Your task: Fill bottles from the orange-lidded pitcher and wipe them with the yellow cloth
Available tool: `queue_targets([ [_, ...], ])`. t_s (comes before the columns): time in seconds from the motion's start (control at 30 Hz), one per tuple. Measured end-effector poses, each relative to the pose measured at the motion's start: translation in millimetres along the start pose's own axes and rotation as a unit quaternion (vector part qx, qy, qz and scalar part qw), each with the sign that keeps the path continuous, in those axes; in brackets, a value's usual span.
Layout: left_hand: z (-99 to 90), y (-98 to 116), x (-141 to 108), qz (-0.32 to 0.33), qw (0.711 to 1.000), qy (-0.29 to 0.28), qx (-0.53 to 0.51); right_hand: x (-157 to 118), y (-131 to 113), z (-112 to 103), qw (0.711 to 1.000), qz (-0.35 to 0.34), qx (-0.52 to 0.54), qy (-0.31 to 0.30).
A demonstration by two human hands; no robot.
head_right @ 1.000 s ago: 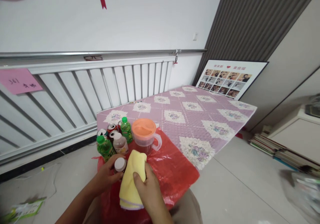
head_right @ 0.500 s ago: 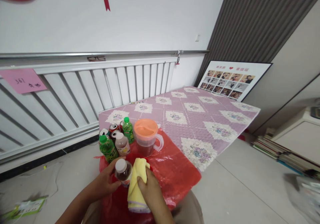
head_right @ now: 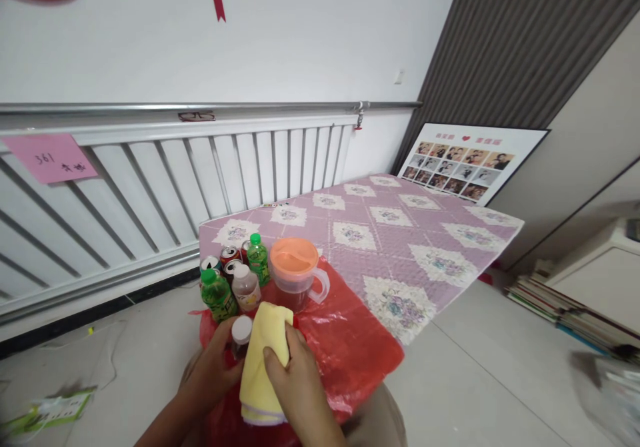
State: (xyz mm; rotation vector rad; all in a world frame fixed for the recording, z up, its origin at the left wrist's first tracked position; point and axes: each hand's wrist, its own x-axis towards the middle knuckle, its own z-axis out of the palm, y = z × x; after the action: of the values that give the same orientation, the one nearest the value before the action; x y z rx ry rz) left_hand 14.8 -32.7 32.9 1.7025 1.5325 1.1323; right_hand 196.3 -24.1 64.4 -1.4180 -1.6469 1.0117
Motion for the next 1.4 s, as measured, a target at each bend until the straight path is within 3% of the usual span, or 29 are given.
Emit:
queue_targets([
  [0.17, 7.5, -6, -2, -0.003, 0.999, 0.027, 0.024, -3, 4, 1, 1.000, -0.004, -0.003, 0.003],
  [0.37, -3.1, -6, 2, 0.021, 0.998, -0.061, -0.005, -2, 6, 0, 1.000, 0.005, 0.018, -0.011],
  [0.5, -8.9, -5, 1, -0.017, 0.996, -0.086, -0.013, -2, 7, 1, 1.000, 0.001, 0.017, -0.012],
  [0.63, -4.9, -2, -2, -0.042, 0.997, -0.064, -0.029, -4, 5, 1, 1.000, -0.002, 0.004, -0.010],
  [0.8, 7.5, 3, -6, -0.072, 0.997, 0.003, -0.036, -8, 2, 2, 1.000, 0.001, 0.003, -0.015],
  [0.93, 11.5, -5, -6, -0.068, 0.997, 0.018, -0.028, -9, 3, 2, 1.000, 0.005, 0.016, -0.014],
  [1.03, 4.5, -18, 0, -0.032, 0.999, -0.018, -0.027, -8, 6, 3, 1.000, 0.005, 0.022, -0.010],
  [1.1, -2.9, -26, 5, -0.003, 0.997, -0.072, -0.032, -8, 7, 3, 1.000, 0.006, 0.026, -0.008],
  [1.2, -10.7, -29, 11, -0.011, 0.990, -0.130, -0.051, -7, 11, 4, 0.999, 0.009, 0.034, -0.010],
  [1.4, -6.7, -18, 8, -0.071, 0.992, -0.105, -0.015, -17, 17, 10, 0.998, 0.015, 0.059, -0.009],
])
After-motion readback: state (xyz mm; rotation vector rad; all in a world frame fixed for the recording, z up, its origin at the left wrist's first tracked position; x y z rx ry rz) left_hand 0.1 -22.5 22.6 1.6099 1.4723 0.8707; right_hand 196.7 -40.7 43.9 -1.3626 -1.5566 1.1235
